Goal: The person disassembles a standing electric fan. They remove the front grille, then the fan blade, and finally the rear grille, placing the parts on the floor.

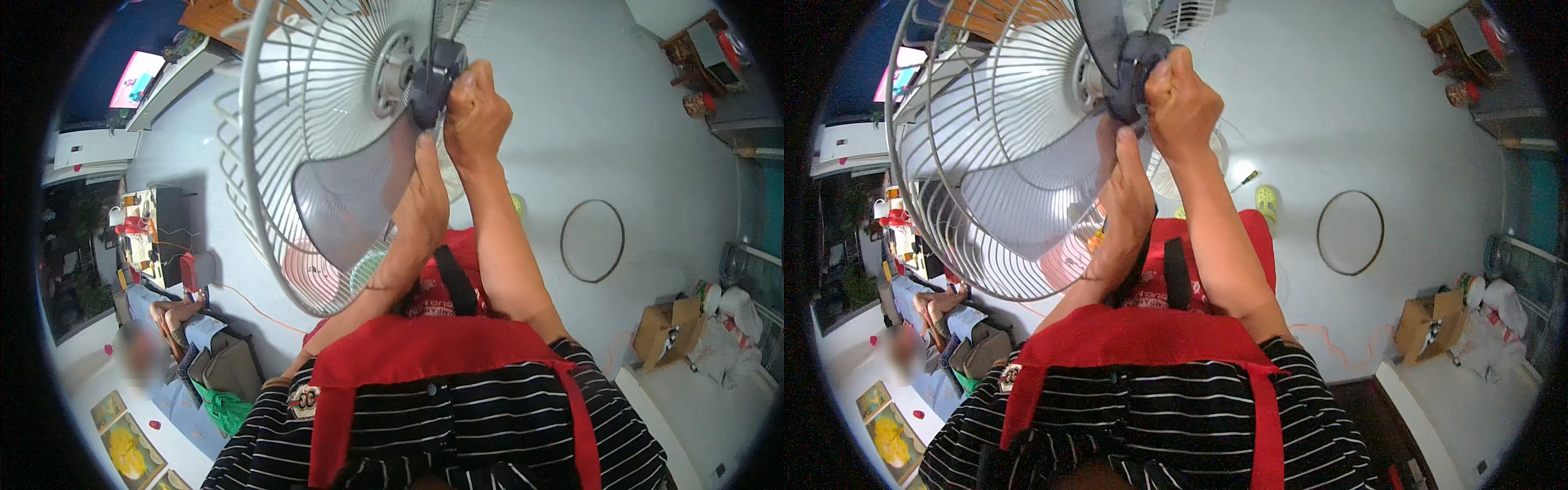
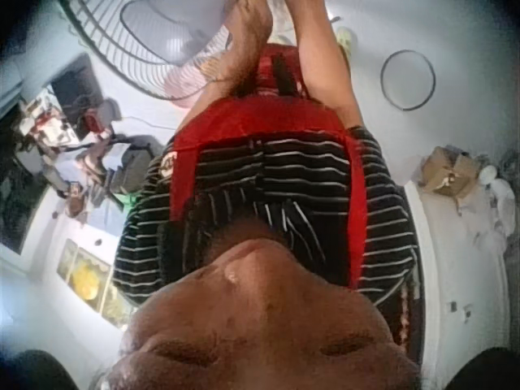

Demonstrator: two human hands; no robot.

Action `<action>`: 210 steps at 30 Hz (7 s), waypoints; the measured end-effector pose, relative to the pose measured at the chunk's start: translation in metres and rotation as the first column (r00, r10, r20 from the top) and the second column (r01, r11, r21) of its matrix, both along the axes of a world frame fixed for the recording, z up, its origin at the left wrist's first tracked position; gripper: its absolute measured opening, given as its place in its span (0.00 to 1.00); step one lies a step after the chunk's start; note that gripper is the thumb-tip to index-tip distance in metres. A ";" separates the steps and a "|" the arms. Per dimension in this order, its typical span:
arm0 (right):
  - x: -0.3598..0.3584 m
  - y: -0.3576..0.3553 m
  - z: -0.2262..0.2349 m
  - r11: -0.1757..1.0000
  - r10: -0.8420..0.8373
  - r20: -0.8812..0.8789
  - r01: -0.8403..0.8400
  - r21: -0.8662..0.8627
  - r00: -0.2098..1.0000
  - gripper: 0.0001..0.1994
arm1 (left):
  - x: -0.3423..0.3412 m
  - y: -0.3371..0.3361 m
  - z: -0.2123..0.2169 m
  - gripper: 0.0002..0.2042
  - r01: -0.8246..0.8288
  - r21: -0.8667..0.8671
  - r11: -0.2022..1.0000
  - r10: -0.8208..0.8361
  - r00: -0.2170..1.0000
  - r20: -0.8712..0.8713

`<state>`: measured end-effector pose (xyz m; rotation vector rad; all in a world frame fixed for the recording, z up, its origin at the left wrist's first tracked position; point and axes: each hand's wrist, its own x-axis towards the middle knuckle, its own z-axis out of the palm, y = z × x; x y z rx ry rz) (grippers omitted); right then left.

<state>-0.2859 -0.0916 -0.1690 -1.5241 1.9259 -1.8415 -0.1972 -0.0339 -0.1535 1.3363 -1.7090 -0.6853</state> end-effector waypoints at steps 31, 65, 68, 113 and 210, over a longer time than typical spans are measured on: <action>0.012 0.000 0.000 0.994 0.055 0.329 -0.020 -0.109 0.943 0.09 | -0.004 -0.002 -0.005 0.25 -0.004 0.110 0.994 0.020 0.989 -0.145; 0.010 -0.002 0.016 0.998 0.047 0.502 -0.021 -0.058 0.864 0.18 | -0.012 -0.008 -0.015 0.22 -0.042 0.034 0.999 0.046 0.992 -0.119; 0.008 0.002 0.013 0.999 -0.001 0.434 -0.021 0.045 0.901 0.13 | -0.007 -0.005 -0.011 0.21 -0.049 0.063 0.997 0.051 0.998 -0.033; -0.048 0.041 0.044 0.787 0.394 0.601 -0.593 0.170 0.695 0.16 | 0.006 0.012 0.010 0.21 -0.014 0.199 0.980 0.012 1.000 0.010; -0.065 0.041 0.048 0.579 0.288 0.834 -0.779 0.239 0.470 0.16 | 0.002 0.014 0.011 0.16 -0.161 0.103 0.982 0.161 0.987 0.013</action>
